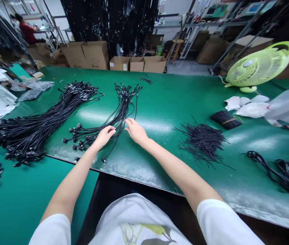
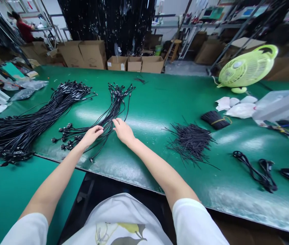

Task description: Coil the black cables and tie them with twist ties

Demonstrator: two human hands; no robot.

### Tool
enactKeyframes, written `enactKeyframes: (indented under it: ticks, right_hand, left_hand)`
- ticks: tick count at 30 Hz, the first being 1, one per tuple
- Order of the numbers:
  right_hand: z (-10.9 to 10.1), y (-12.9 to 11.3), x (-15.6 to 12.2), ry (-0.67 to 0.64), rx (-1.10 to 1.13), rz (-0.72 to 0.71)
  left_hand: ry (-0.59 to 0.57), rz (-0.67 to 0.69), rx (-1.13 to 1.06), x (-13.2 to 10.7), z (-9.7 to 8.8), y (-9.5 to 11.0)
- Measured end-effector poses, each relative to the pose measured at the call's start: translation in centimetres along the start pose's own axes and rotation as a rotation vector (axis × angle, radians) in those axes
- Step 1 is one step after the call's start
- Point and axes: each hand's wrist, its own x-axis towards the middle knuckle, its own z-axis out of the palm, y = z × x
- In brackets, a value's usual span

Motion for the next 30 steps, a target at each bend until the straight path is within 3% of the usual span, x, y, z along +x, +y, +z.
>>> enactKeyframes:
  ticks: [7, 11, 13, 15, 19, 20, 22, 24, 26, 28, 30]
  right_hand:
    - [-1.4, 1.2, 5.0, 0.019, -0.132, 0.115]
    - [-4.1, 3.2, 7.1, -0.034, -0.159, 0.098]
    - [-7.0, 3.9, 7.5, -0.02, -0.177, 0.16]
    - [-11.2, 4.0, 7.3, 0.08, -0.196, 0.217]
    - [-20.8, 1.6, 4.7, 0.516, -0.312, 0.136]
    - [-22.7, 1.0, 3.7, 0.531, -0.38, 0.092]
    - [-24.8, 0.6, 1.3, 0.417, -0.553, 0.079]
    - [-24.7, 1.4, -1.1, 0.213, -0.699, 0.186]
    - [-23.0, 2.6, -3.4, 0.019, -0.752, 0.329]
    - [-20.7, 3.3, -5.4, -0.1, -0.682, 0.405]
    - [-18.9, 3.1, -7.4, -0.132, -0.492, 0.385]
  left_hand:
    - [-0.047, 0.094, -0.018, -1.8, 1.2, 0.4]
    - [0.0, 0.1, -0.047, -2.6, 0.0, 1.6]
    - [0.063, 0.072, -0.097, -2.5, -1.5, 1.5]
    - [0.092, 0.013, -0.171, -2.2, -2.8, 0.8]
    - [0.055, -0.078, -0.312, -1.4, -3.8, -1.8]
    - [0.07, -0.082, -0.343, -1.3, -3.9, -2.2]
    - [0.142, -0.076, -0.394, -1.2, -4.2, -2.4]
    - [0.219, -0.056, -0.511, -1.3, -4.6, -1.6]
    - [0.202, -0.025, -0.716, -1.5, -4.8, -0.1]
    - [0.119, 0.016, -0.878, -1.6, -4.7, 1.4]
    - [0.123, 0.067, -0.81, -1.4, -4.6, 2.4]
